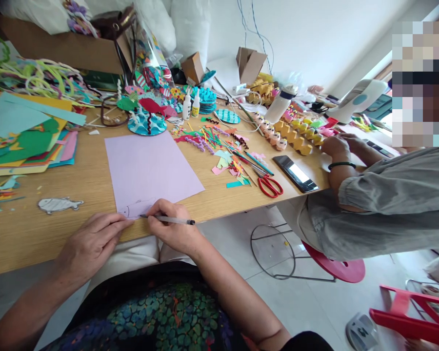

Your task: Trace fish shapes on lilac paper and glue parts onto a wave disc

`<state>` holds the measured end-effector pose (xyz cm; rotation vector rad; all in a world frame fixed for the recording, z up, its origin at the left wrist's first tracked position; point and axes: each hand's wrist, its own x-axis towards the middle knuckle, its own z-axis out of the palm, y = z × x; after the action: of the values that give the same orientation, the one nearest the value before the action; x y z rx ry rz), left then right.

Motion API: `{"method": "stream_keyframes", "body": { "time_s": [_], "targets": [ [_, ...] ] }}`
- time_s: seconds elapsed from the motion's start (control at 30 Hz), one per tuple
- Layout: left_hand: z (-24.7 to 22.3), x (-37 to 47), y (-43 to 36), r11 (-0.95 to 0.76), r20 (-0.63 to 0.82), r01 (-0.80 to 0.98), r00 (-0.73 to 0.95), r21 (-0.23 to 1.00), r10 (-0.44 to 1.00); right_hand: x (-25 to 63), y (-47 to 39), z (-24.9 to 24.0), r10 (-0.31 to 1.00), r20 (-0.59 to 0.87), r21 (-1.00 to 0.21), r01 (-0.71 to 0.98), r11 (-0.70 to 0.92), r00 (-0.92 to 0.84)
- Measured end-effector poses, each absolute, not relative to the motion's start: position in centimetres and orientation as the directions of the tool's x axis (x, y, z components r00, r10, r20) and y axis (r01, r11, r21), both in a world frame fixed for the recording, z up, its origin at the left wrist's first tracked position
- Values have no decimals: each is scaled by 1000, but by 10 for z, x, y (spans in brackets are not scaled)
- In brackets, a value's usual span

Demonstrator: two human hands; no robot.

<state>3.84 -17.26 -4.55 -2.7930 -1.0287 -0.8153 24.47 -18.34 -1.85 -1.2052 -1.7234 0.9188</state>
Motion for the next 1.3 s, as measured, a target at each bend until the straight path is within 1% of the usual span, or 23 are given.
{"method": "stream_keyframes", "body": {
  "time_s": [0.2,0.3,0.53,0.67,0.73,0.83,0.87,0.93,1.13,1.3],
  "targets": [
    [-45,39,-173,-767,494,626,626,141,603,245,-181,-21,938,235,-847,421,326,-253],
    [-44,39,-173,-770,499,624,630,131,595,244,-180,-24,937,240,-830,447,334,-254],
    [-44,40,-173,-770,488,629,640,112,594,242,-179,-27,928,271,-813,454,363,-256],
    [-44,39,-173,-765,480,632,635,127,605,242,-179,-27,925,285,-815,445,371,-251],
    [-45,39,-173,-763,475,632,634,135,610,244,-180,-25,936,264,-851,400,341,-234],
    [-45,37,-173,-765,477,628,634,140,608,252,-182,-21,968,203,-942,241,234,-148],
    [-46,37,-173,-767,482,626,633,141,605,256,-183,-21,976,189,-959,193,208,-112],
    [-46,36,-172,-770,492,622,630,143,601,263,-186,-19,980,195,-966,164,200,-47],
    [-43,37,-172,-790,535,594,623,150,570,282,-205,-18,952,298,-916,304,263,73],
    [-29,26,-173,-765,566,617,569,184,596,294,-220,-22,902,424,-795,509,329,79]
  ]
}}
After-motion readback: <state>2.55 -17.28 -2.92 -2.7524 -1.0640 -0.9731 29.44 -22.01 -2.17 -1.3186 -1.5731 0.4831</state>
